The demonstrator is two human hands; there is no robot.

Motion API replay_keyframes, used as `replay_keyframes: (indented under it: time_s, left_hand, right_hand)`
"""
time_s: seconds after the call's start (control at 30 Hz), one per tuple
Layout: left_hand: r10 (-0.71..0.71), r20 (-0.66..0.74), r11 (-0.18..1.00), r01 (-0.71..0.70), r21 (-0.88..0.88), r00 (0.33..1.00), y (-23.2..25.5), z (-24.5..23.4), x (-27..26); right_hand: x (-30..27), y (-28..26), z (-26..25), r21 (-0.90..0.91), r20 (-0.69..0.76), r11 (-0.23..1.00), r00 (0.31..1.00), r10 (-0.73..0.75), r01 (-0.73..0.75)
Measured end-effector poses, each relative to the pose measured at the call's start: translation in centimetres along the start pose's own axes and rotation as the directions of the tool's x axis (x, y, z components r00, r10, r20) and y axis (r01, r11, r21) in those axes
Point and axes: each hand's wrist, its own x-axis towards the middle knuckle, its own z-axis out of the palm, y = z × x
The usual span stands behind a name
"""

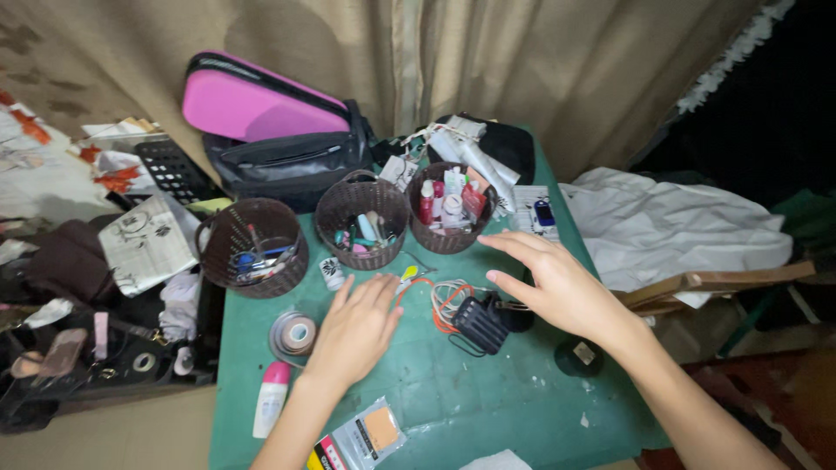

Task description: The person sorts small items on a green table into three brown woven baskets. They pick up pens, markers, bottles, and small containers, then place them into the baskets. The person also opens a small black container and handles a plastic-wrapped item.

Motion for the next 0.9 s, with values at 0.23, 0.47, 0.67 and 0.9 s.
replay_keyframes:
  time_s: [0.23, 0.47, 0.67, 0.9]
  left_hand:
    - [0.092, 0.188, 0.99, -0.07, -0.119, 0.978, 2.5, 6.9, 3.2]
    - [0.143, 0.363, 0.966, -0.05, -0.255, 0.921, 6.0, 15.5, 6.4]
    - [0.089, 0.47, 0.991, -0.029, -0.134, 0.878, 6.0, 20.4, 7.6]
    - [0.122, 0.291, 0.969, -0.051, -0.24, 0.949, 5.2, 22.2, 8.0]
  right_hand:
    - [-1.7, 0.6, -1.3, 0.065, -0.027, 0.993, 0.994, 0.102, -0.1]
    - [-2.8, 0.2, -2.9, 0.135, 0.001, 0.923, 0.931, 0.364, -0.361]
    - [-3.7, 0.5, -3.6, 0.211, -0.021, 0.921, 0.94, 0.34, -0.328]
    - [-4.2, 1.4, -3.6, 0.211, -0.035, 0.929, 0.948, 0.318, -0.304]
